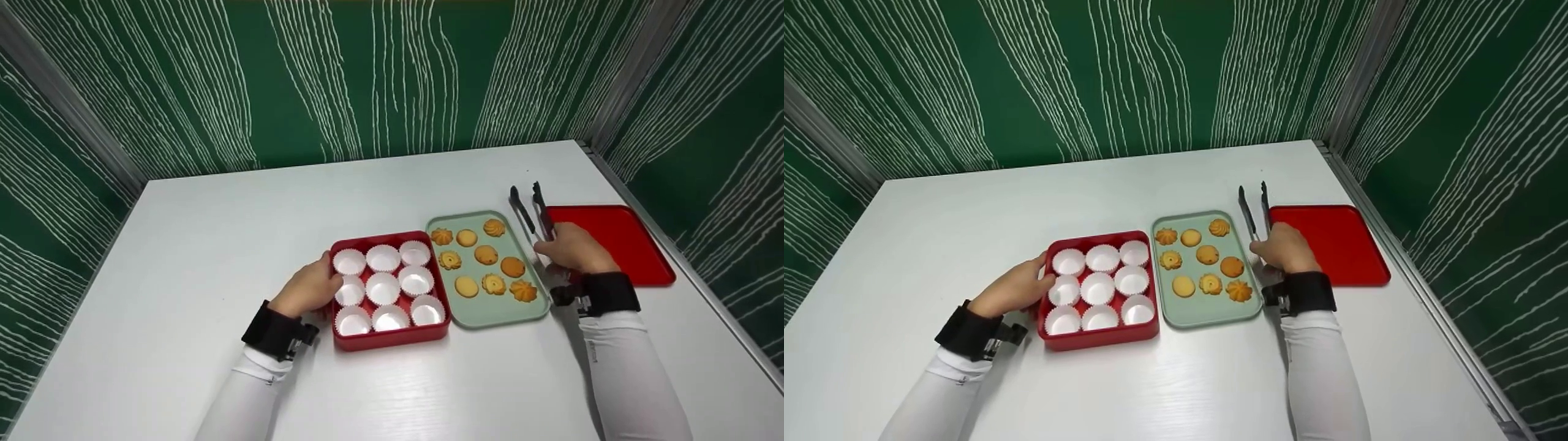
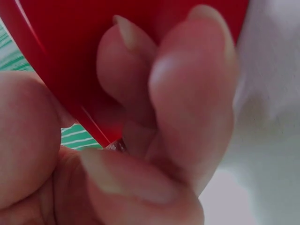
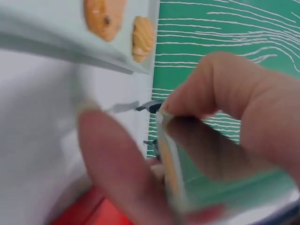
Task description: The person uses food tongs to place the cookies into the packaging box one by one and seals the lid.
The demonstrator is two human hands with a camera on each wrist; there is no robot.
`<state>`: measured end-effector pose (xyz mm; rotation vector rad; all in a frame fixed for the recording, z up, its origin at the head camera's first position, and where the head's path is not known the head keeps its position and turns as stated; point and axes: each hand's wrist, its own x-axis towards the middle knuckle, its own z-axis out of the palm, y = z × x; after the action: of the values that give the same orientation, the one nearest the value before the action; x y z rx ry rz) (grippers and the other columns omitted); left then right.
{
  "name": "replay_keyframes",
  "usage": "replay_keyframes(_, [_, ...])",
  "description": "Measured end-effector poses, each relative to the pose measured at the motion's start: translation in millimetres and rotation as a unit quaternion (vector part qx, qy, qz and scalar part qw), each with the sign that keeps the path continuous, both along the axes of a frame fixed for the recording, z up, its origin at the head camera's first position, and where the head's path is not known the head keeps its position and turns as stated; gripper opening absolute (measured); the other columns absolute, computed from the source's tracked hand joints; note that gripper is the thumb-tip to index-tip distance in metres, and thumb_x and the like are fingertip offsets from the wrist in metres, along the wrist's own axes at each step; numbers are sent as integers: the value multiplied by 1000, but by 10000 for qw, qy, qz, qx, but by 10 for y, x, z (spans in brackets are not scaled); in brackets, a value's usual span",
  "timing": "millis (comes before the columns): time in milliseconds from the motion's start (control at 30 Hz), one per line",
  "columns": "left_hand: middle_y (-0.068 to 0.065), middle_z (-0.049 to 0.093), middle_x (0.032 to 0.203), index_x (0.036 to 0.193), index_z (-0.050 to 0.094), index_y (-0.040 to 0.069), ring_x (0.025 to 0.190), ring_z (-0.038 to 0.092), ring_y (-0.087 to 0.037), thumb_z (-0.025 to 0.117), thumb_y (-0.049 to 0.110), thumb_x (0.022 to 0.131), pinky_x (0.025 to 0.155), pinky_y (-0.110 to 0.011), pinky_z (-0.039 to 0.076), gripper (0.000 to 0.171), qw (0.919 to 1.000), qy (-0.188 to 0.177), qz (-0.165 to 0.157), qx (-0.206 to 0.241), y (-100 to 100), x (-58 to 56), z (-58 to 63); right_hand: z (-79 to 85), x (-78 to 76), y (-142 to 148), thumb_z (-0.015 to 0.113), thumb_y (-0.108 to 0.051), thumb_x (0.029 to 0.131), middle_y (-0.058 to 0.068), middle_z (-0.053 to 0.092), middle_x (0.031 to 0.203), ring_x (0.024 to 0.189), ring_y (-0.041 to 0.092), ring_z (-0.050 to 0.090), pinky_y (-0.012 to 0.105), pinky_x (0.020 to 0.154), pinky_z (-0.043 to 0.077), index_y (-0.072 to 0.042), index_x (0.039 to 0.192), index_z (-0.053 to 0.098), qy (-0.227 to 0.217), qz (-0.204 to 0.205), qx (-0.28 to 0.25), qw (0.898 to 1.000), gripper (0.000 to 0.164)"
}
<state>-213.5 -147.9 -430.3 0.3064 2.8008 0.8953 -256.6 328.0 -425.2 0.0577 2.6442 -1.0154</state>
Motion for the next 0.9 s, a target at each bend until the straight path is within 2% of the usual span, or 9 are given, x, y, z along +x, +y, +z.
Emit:
replay_keyframes(100, [-26, 67, 118, 140, 48, -6, 102, 66, -36, 53, 17, 103, 97, -51, 52, 44, 10000, -39, -13, -3, 0, -6, -6, 12, -6, 37, 50, -18, 101, 24, 59, 96, 76, 32, 61, 42, 67, 56, 14, 127, 38, 19, 50, 90, 9999, 43])
replay_keyframes(167, [-27, 66, 119, 143, 46, -8, 101, 67, -36, 52, 16, 104, 96, -51, 52, 47, 10000, -61, -37, 4, -2, -12, -15, 18, -21, 59, 46, -16, 101, 37, 55, 120, 101, 45, 60, 53, 86, 55, 19, 144, 23, 126, 33, 170, 9998, 60])
replay_keyframes(267, [-31, 63, 130, 153, 36, -12, 108, 66, -38, 50, 16, 105, 100, -51, 51, 58, 9999, -102, -78, -17, -3, -16, -23, 50, -43, 77, 42, -20, 105, 44, 27, 155, 137, 57, 36, 66, 114, 34, 16, 158, -2, 387, -114, 160, 9991, 78])
replay_keyframes(333, [-33, 59, 136, 156, 28, -14, 114, 65, -38, 49, 16, 105, 103, -51, 50, 63, 9999, -85, -102, -29, -3, -19, -29, 88, -50, 67, 43, -26, 107, 42, 15, 162, 147, 57, 25, 69, 118, 22, 11, 161, -7, 612, -259, 129, 9977, 82])
replay_keyframes(433, [-35, 56, 141, 159, 20, -16, 119, 63, -38, 49, 15, 105, 105, -52, 48, 68, 9999, -85, -92, 1, 2, -18, -36, 182, -7, 7, 48, -38, 109, 39, 29, 159, 139, 55, 37, 71, 113, 31, 7, 164, 8, 892, -183, 176, 9957, 81])
replay_keyframes(533, [-35, 58, 138, 159, 18, -14, 116, 65, -38, 49, 16, 105, 104, -52, 49, 70, 9999, -128, -54, 92, 15, -19, -41, 304, 81, -103, 54, -47, 108, 34, 50, 139, 119, 49, 51, 67, 99, 45, 0, 161, 28, 1063, 250, 404, 9932, 76])
replay_keyframes(667, [-34, 56, 141, 161, 15, -14, 114, 66, -38, 50, 18, 106, 105, -51, 49, 72, 9997, -186, 9, 155, 27, -15, -41, 446, 209, -296, 54, -46, 108, 32, 56, 131, 111, 46, 56, 64, 91, 50, -1, 156, 36, 1092, 760, 970, 9864, 69])
replay_keyframes(767, [-34, 53, 146, 160, 16, -15, 116, 65, -38, 50, 18, 105, 107, -50, 48, 73, 9998, -154, 19, 154, 32, -15, -42, 491, 279, -436, 54, -40, 109, 35, 56, 136, 114, 49, 58, 68, 95, 49, 5, 153, 40, 1078, 839, 1469, 9797, 65])
replay_keyframes(900, [-33, 54, 144, 160, 19, -14, 116, 64, -38, 50, 18, 105, 107, -50, 47, 71, 9999, -94, 4, 104, 37, -22, -47, 470, 322, -603, 54, -34, 109, 31, 65, 118, 98, 45, 63, 62, 84, 53, 8, 143, 49, 1084, 869, 1811, 9736, 54])
